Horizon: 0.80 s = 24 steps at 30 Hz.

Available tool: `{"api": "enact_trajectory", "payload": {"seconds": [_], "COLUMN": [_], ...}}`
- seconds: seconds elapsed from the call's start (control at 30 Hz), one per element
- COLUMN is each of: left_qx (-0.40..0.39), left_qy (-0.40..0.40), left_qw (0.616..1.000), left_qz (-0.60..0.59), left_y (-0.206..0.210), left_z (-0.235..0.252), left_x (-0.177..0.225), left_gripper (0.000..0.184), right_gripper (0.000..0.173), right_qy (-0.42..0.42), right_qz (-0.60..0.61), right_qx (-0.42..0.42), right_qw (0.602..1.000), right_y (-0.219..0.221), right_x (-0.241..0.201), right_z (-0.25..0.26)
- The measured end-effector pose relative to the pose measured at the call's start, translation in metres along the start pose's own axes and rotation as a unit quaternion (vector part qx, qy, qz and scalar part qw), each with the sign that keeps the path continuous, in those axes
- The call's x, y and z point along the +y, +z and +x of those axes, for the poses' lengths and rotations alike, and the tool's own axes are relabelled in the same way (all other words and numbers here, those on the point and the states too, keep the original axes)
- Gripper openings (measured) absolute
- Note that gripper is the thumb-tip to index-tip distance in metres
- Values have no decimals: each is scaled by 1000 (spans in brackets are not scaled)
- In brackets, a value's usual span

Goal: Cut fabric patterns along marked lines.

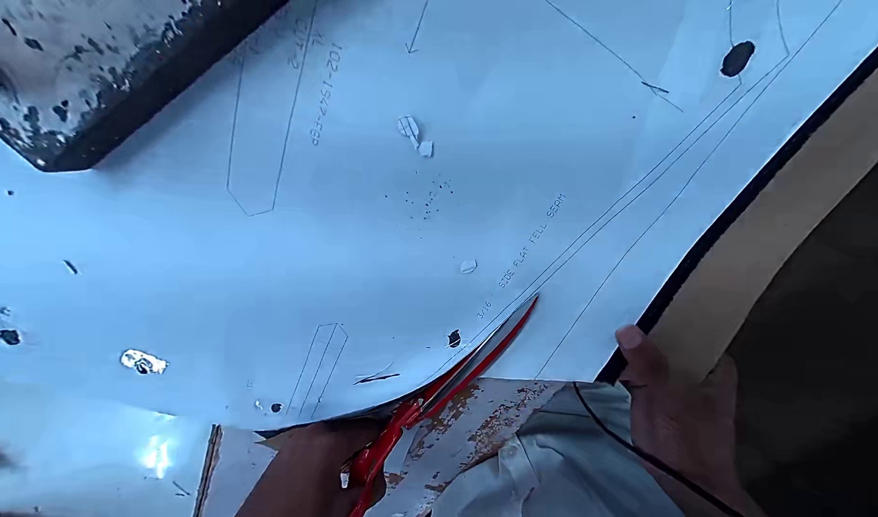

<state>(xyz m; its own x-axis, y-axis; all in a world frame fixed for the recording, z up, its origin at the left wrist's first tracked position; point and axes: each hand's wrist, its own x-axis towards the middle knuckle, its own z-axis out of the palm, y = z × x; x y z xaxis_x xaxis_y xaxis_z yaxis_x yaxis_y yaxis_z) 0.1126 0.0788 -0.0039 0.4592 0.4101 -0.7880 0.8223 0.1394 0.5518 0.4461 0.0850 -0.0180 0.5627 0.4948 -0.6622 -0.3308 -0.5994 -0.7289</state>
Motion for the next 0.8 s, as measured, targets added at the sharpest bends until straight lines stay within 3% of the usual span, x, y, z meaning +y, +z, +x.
{"api": "enact_trajectory", "payload": {"seconds": [0.1,0.33,0.8], "left_qx": [-12,-1,53], "left_qy": [-7,6,21], "left_qw": [1000,1000,997], "left_qz": [19,28,45], "left_y": [-4,-4,4], "left_z": [1,4,10], "left_x": [3,10,6], "left_gripper": [21,20,19], "right_gripper": [69,43,37], "right_qy": [42,84,59], "right_qz": [-4,59,63], "right_qx": [0,-8,-28], "right_qw": [999,995,996], "right_y": [5,10,5], "right_x": [-3,15,20], "right_z": [-3,3,6]}}
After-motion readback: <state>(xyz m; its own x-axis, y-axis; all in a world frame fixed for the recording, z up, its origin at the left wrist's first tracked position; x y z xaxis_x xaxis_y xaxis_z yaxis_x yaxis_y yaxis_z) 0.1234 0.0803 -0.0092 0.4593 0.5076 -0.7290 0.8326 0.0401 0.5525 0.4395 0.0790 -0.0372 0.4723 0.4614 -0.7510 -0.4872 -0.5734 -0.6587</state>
